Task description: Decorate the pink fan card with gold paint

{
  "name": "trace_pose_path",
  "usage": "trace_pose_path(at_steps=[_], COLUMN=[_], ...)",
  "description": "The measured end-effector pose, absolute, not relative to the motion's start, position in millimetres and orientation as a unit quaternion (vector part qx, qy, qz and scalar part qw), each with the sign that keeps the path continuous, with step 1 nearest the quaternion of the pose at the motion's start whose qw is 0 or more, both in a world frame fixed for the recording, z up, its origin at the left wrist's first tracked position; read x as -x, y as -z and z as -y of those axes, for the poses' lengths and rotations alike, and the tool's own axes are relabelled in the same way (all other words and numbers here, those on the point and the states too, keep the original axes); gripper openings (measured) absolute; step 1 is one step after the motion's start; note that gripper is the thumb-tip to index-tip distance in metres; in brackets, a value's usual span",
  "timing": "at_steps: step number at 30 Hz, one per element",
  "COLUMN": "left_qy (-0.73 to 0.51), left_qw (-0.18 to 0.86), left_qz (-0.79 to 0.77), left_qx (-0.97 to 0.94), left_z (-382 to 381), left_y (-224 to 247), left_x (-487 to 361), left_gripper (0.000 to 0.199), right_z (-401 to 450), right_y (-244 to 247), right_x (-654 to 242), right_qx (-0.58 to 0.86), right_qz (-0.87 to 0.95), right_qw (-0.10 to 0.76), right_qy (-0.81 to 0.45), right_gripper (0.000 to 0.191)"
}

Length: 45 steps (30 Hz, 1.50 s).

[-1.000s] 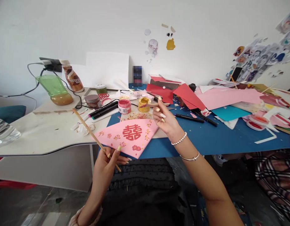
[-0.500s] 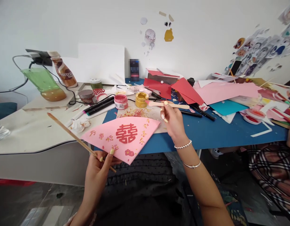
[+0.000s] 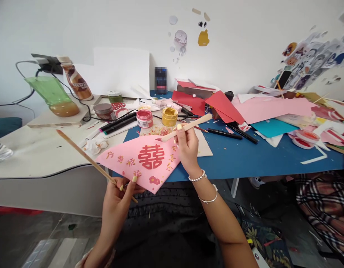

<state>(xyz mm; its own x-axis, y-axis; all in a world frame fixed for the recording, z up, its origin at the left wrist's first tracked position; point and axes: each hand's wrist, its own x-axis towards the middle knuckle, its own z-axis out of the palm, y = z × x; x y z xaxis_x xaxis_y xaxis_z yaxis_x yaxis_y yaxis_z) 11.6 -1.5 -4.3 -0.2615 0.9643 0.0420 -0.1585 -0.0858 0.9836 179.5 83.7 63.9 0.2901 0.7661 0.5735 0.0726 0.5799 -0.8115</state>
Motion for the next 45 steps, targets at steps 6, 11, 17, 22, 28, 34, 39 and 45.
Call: trace_pose_path(at_steps=[6, 11, 17, 22, 28, 34, 39, 45], left_qy=[-0.6, -0.604, -0.601, -0.61, -0.602, -0.61, -0.609, -0.609], left_qw=[0.463, 0.466, 0.459, 0.459, 0.456, 0.455, 0.457, 0.457], left_qz=[-0.505, -0.497, -0.498, -0.49, -0.501, -0.497, -0.493, -0.497], left_qx=[-0.413, -0.413, -0.424, -0.42, -0.423, -0.416, -0.421, -0.416], left_z=[3, 3, 3, 2, 3, 3, 3, 2], left_y=[2, 3, 6, 3, 6, 5, 5, 4], left_x=[-12, -12, -11, -13, -12, -12, -12, -13], left_gripper=[0.042, 0.039, 0.036, 0.038, 0.036, 0.038, 0.038, 0.039], right_z=[-94, -99, -101, -101, -102, -102, -101, -101], right_y=[-72, -67, -62, -62, -61, -62, -62, -62], right_x=[-171, -167, -168, -168, -168, -168, -167, -168], right_qx=[0.406, 0.411, 0.412, 0.407, 0.409, 0.414, 0.416, 0.416], right_qz=[0.657, 0.676, 0.688, 0.691, 0.695, 0.701, 0.704, 0.696], right_qw=[0.616, 0.595, 0.585, 0.586, 0.58, 0.57, 0.567, 0.575], right_qy=[-0.156, -0.143, -0.121, -0.119, -0.113, -0.11, -0.1, -0.11], right_gripper=[0.022, 0.024, 0.022, 0.02, 0.019, 0.02, 0.019, 0.021])
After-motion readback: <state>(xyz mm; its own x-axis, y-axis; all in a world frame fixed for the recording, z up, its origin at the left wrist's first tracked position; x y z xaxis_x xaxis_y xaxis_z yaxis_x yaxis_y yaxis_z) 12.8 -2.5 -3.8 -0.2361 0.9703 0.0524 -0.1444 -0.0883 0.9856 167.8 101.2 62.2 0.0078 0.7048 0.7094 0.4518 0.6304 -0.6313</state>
